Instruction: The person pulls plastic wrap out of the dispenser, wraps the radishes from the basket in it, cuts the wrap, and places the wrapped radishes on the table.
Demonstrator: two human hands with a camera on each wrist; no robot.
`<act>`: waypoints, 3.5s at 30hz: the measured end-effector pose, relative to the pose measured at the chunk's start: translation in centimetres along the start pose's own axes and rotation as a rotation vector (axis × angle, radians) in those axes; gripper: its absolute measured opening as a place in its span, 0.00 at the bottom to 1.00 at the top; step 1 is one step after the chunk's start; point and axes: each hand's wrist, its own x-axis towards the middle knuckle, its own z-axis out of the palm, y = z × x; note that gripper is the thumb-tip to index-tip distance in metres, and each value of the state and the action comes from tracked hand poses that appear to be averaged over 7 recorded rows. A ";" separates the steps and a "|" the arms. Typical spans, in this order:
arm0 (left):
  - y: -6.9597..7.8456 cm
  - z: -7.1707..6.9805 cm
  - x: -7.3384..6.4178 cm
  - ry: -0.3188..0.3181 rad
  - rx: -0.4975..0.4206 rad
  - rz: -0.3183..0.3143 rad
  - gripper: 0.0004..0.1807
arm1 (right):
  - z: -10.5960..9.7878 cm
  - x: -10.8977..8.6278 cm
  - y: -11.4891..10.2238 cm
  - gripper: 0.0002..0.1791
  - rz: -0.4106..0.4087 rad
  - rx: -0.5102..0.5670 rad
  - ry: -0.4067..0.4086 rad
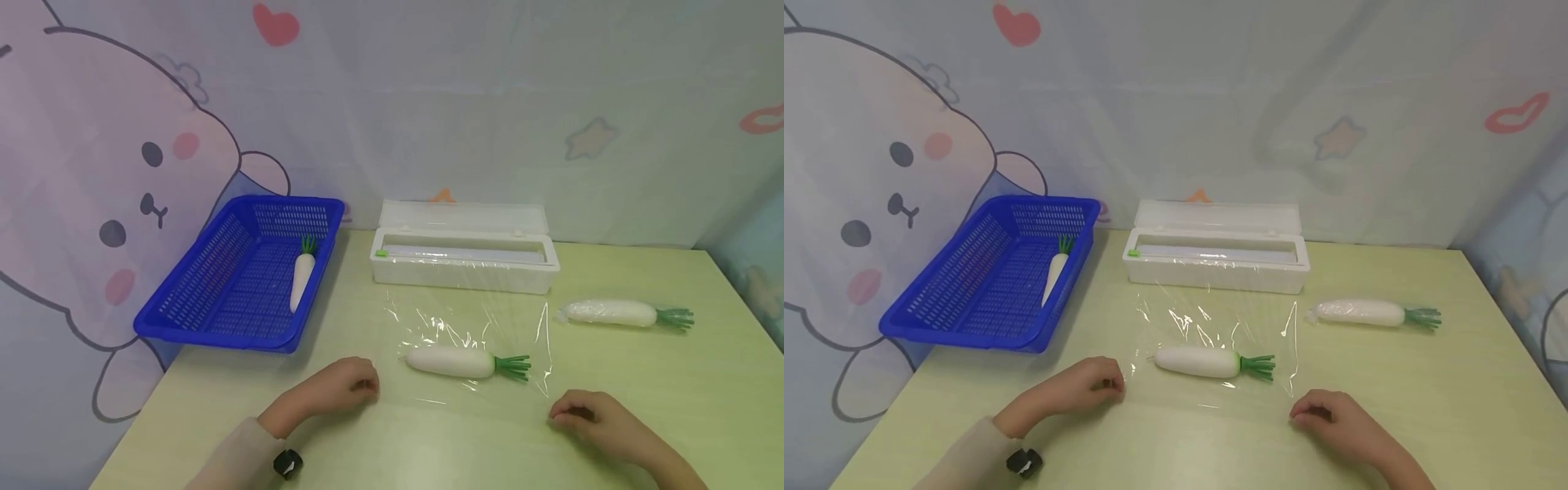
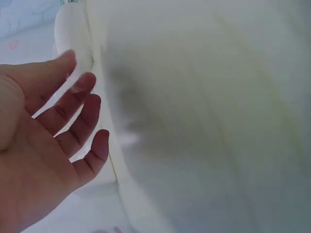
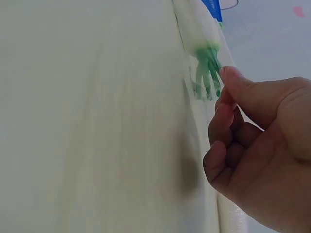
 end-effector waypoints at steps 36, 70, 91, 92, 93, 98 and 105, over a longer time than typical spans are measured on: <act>-2.5 -1.0 4.4 0.157 -0.247 -0.294 0.04 | -2.5 6.0 0.7 0.08 0.207 -0.071 0.140; 5.7 0.4 5.8 0.222 0.336 0.114 0.13 | 0.6 7.3 -7.3 0.09 -0.231 -0.305 0.409; 5.3 2.4 8.2 0.097 0.349 -0.117 0.27 | 3.3 9.5 -5.3 0.21 -0.176 -0.543 0.227; 5.2 2.4 8.5 0.092 0.347 -0.121 0.28 | 3.3 9.6 -5.1 0.22 -0.166 -0.534 0.223; 5.1 2.3 8.7 0.085 0.344 -0.127 0.28 | 3.2 9.8 -5.0 0.22 -0.154 -0.520 0.219; 4.2 2.1 9.8 0.042 0.321 -0.146 0.28 | 2.9 10.6 -4.2 0.26 -0.089 -0.454 0.186; 3.2 1.9 11.2 -0.003 0.271 -0.180 0.29 | 2.7 11.8 -3.4 0.31 0.019 -0.360 0.129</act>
